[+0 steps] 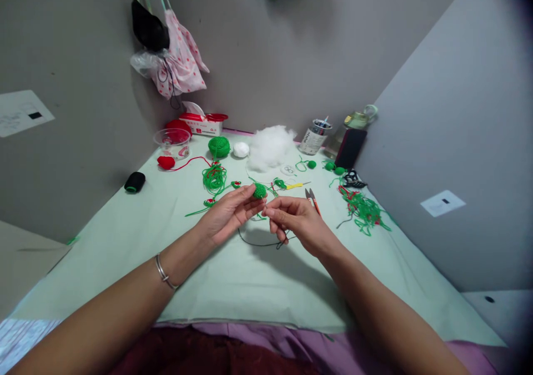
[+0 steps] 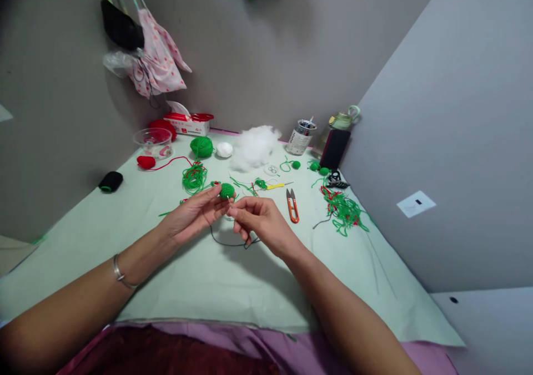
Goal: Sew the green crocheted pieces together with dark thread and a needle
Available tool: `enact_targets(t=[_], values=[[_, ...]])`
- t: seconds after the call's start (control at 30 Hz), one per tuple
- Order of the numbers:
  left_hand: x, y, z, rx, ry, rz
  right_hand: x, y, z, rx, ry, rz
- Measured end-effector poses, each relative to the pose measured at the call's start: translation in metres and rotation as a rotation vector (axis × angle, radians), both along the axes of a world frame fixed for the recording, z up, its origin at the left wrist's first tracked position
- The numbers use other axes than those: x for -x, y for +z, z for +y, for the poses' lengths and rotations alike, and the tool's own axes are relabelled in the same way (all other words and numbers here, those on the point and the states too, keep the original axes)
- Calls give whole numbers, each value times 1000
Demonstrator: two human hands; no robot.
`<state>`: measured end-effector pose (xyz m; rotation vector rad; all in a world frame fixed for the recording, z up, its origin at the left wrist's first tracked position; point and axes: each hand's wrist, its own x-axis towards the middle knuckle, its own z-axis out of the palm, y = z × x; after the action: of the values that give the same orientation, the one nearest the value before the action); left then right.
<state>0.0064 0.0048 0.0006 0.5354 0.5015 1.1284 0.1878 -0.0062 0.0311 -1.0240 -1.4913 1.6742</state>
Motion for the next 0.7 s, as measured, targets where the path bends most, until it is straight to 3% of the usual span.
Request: enact_targets(t=[0.3,0.57,0.7], values=[[4,5,-1,-24,29,134,-3,-2,3,68,12,10],[3,0,-1,-166,-10,309,2,-8,5,-72,-82,-49],[3,4,1,-186,14,232,3,-10,8,-99,-71,-91]])
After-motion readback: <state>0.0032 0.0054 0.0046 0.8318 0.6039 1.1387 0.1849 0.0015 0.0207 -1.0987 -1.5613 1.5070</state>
